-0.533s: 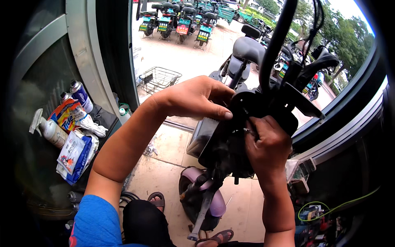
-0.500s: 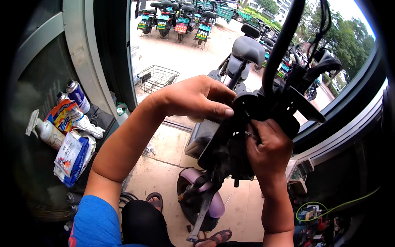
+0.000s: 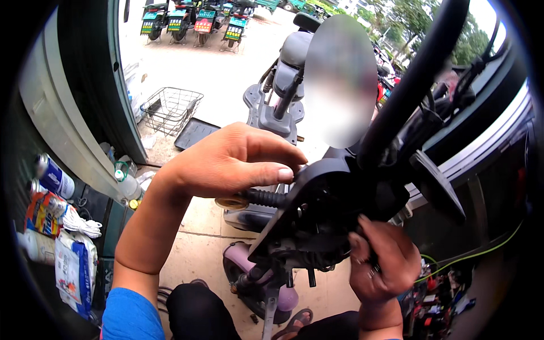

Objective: The person repairs a motorcycle by connecting electrical wires, using a screwdriver to tighten screws on the front panel, and handling various small metal parts.

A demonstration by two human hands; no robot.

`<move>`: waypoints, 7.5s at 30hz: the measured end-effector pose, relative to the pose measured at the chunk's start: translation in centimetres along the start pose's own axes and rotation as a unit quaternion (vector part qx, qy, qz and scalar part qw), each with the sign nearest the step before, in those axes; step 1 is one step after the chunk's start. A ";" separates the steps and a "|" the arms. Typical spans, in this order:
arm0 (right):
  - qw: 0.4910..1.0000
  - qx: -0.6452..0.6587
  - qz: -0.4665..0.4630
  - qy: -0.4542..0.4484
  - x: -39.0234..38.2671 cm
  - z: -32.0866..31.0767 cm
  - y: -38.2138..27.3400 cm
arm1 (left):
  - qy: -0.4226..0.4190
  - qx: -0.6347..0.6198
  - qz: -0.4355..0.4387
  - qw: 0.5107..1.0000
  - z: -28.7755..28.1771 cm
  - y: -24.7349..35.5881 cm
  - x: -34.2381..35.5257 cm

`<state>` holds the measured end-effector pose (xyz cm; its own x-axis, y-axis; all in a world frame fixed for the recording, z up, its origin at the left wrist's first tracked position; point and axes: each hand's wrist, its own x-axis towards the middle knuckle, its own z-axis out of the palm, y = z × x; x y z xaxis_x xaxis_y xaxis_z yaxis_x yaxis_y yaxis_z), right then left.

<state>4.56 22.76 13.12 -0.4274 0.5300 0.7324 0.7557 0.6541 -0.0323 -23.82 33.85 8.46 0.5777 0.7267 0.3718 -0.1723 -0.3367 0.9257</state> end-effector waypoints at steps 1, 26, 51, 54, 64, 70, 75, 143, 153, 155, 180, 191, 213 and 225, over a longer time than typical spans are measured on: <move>0.999 0.001 -0.025 0.043 -1.4 -1.0 0.6 | 0.009 0.000 -0.010 1.000 0.2 0.2 0.2; 0.592 0.436 0.657 -0.165 -30.1 -3.7 8.1 | 0.384 0.221 -0.137 0.886 5.4 4.4 -4.3; 0.683 0.230 0.606 -0.337 -34.0 -26.9 4.8 | 0.611 -0.055 -0.347 0.709 13.6 5.9 4.1; 0.692 0.213 0.606 -0.329 -31.6 -30.4 10.1 | 0.588 0.223 -0.326 0.706 17.9 6.2 2.9; 0.692 0.155 0.619 -0.337 -24.9 -28.8 22.5 | 0.632 0.016 -0.437 0.640 33.6 12.9 -3.1; 0.735 0.202 0.557 -0.329 -16.1 -27.5 25.9 | 0.646 -0.058 -0.422 0.633 36.6 12.1 -2.2; 0.674 0.270 0.625 -0.288 -6.1 -25.8 30.4 | 0.629 -0.054 -0.427 0.648 34.2 13.5 1.8; 0.278 0.546 -0.272 -0.742 33.3 26.1 13.9 | 0.851 0.375 -0.366 -0.030 12.1 22.1 32.2; 0.102 0.569 -0.309 -0.755 23.9 27.9 8.2 | 0.712 0.436 -0.525 -0.162 7.1 18.2 29.9; 0.081 0.578 -0.311 -0.750 23.1 28.2 7.8 | 0.713 0.447 -0.517 -0.153 7.2 18.0 29.3; 0.014 0.669 -0.326 -0.668 19.6 29.6 5.8 | 0.624 0.511 -0.557 -0.198 6.4 16.0 27.2; 0.006 0.676 -0.301 -0.672 19.2 29.9 5.7 | 0.622 0.519 -0.548 -0.209 5.9 15.7 26.9; 0.014 0.672 -0.268 -0.690 18.6 29.0 6.1 | 0.631 0.521 -0.540 -0.197 5.4 15.5 26.9; -0.081 0.496 -0.150 -0.851 19.7 30.4 4.2 | 0.698 0.494 -0.493 -0.159 6.3 16.0 27.8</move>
<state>-15.77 52.32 6.72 -0.2660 -0.9536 -0.1412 0.6339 -0.0626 -0.7709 -5.48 44.91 33.17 -0.6240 -0.4621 0.6302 -0.3723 0.8848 0.2802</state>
